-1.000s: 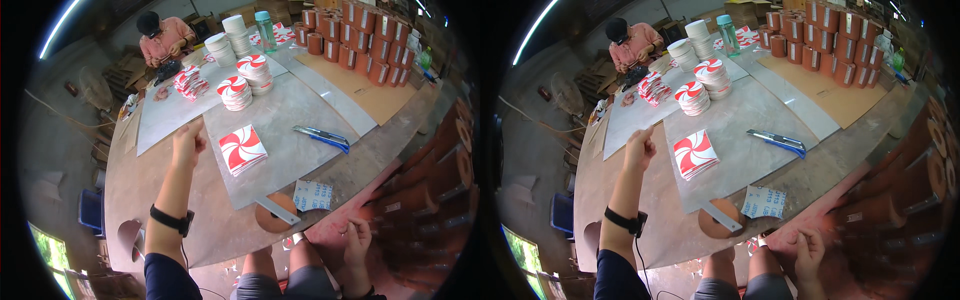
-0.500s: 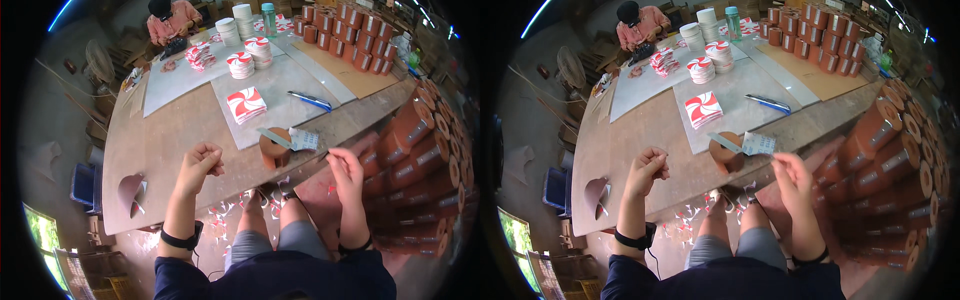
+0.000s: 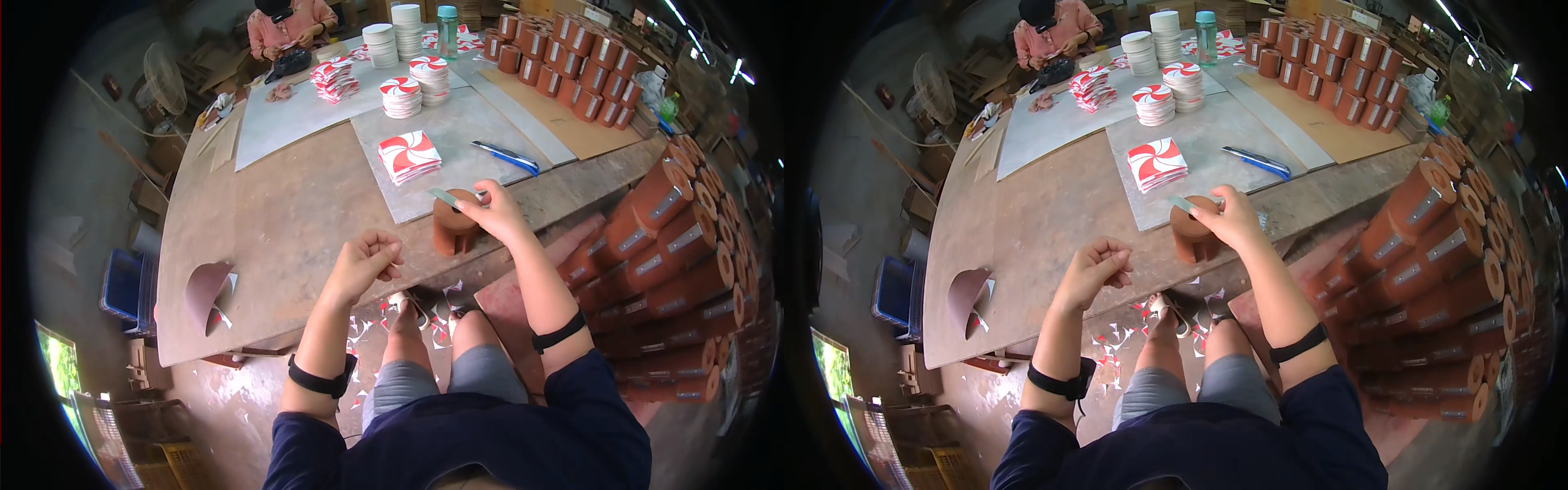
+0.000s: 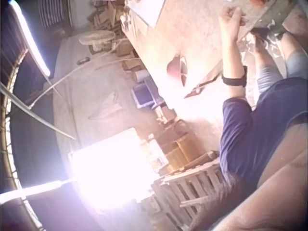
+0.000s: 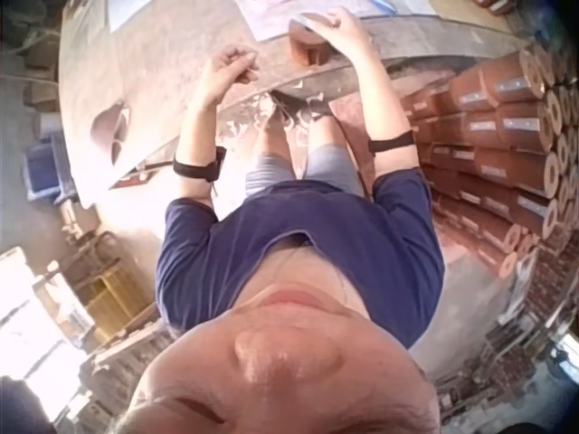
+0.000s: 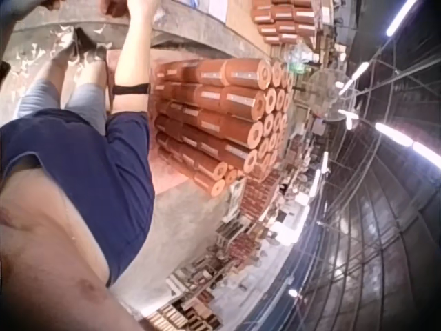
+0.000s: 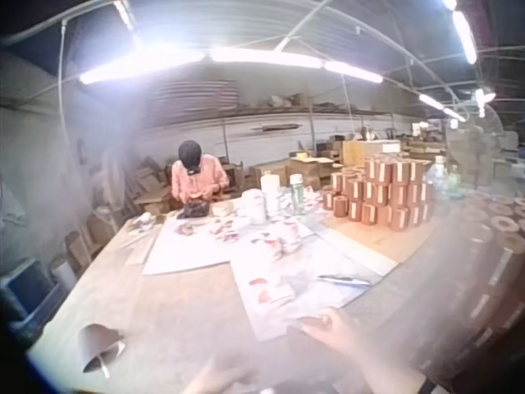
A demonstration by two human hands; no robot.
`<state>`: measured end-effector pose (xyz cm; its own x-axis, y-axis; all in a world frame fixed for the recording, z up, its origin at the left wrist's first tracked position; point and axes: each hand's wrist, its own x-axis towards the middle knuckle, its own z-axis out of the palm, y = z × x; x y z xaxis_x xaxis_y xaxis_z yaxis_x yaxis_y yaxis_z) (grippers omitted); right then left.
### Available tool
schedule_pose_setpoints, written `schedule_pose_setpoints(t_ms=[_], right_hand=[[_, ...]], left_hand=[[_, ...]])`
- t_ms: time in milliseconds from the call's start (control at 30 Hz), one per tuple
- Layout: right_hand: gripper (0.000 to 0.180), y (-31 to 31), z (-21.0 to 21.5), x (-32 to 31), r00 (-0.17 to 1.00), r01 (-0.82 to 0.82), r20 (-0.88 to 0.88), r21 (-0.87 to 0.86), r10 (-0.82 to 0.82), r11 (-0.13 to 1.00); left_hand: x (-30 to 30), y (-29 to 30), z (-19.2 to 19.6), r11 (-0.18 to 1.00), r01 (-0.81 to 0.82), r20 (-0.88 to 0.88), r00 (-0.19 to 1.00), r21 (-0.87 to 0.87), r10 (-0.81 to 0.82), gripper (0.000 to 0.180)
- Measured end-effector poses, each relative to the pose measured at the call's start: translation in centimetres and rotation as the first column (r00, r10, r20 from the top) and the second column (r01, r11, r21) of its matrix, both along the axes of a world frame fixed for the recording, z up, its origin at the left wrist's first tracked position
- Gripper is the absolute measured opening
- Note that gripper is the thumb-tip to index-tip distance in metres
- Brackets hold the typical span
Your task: The worker is sanding the edges of red and white patterned wooden discs in a workshop.
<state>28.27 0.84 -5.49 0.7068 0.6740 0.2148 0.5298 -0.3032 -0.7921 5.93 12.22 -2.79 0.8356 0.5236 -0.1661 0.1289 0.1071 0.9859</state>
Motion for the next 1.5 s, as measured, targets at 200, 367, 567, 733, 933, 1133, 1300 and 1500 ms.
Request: schedule_pose_setpoints(t_ms=[200, 367, 567, 733, 933, 1133, 1300, 1500], right_hand=[[0.048, -0.2, 0.0, 1.6, 0.952, -0.09, -0.299, -0.074, 0.064, 0.993], [0.035, -1.0, -0.3, 1.9, 0.932, -0.096, -0.352, 0.007, 0.092, 0.995], [0.021, -2.1, -1.1, 1.5, 0.9, -0.08, -0.409, 0.186, 0.151, 0.979], [0.014, -3.3, -1.9, 1.5, 0.903, -0.114, -0.374, 0.263, 0.211, 0.958], [0.008, -4.4, -1.1, 0.9, 0.881, -0.035, -0.427, 0.372, 0.205, 0.928], [0.005, -6.0, -0.2, 0.6, 0.849, 0.035, -0.499, 0.382, 0.175, 0.923], [0.006, -7.3, -0.4, 0.3, 0.834, 0.077, -0.525, 0.411, 0.167, 0.908], [0.005, -8.7, -0.6, -0.6, 0.812, 0.106, -0.568, 0.375, 0.138, 0.921]], left_hand=[[3.2, 5.0, -0.7, 0.999, -0.04, -0.107, 0.993, 0.029, 0.043, 0.019], [8.7, 9.4, -2.6, 0.983, -0.153, -0.148, 0.975, 0.105, 0.167, 0.019], [12.9, 12.4, -4.5, 0.923, -0.324, -0.23, 0.901, 0.208, 0.368, 0.032], [15.2, 13.7, -4.5, 0.899, -0.155, -0.482, 0.8, 0.409, 0.357, 0.036], [15.7, 14.1, -4.7, 0.884, -0.199, -0.403, 0.832, 0.422, 0.38, 0.031], [15.4, 14.1, -3.9, 0.956, -0.118, -0.481, 0.844, 0.267, 0.239, 0.028], [14.2, 13.9, -5.4, 0.968, -0.109, -0.421, 0.885, 0.227, 0.198, 0.028], [14.6, 14.0, -5.3, 0.966, -0.094, -0.396, 0.899, 0.242, 0.187, 0.035]])
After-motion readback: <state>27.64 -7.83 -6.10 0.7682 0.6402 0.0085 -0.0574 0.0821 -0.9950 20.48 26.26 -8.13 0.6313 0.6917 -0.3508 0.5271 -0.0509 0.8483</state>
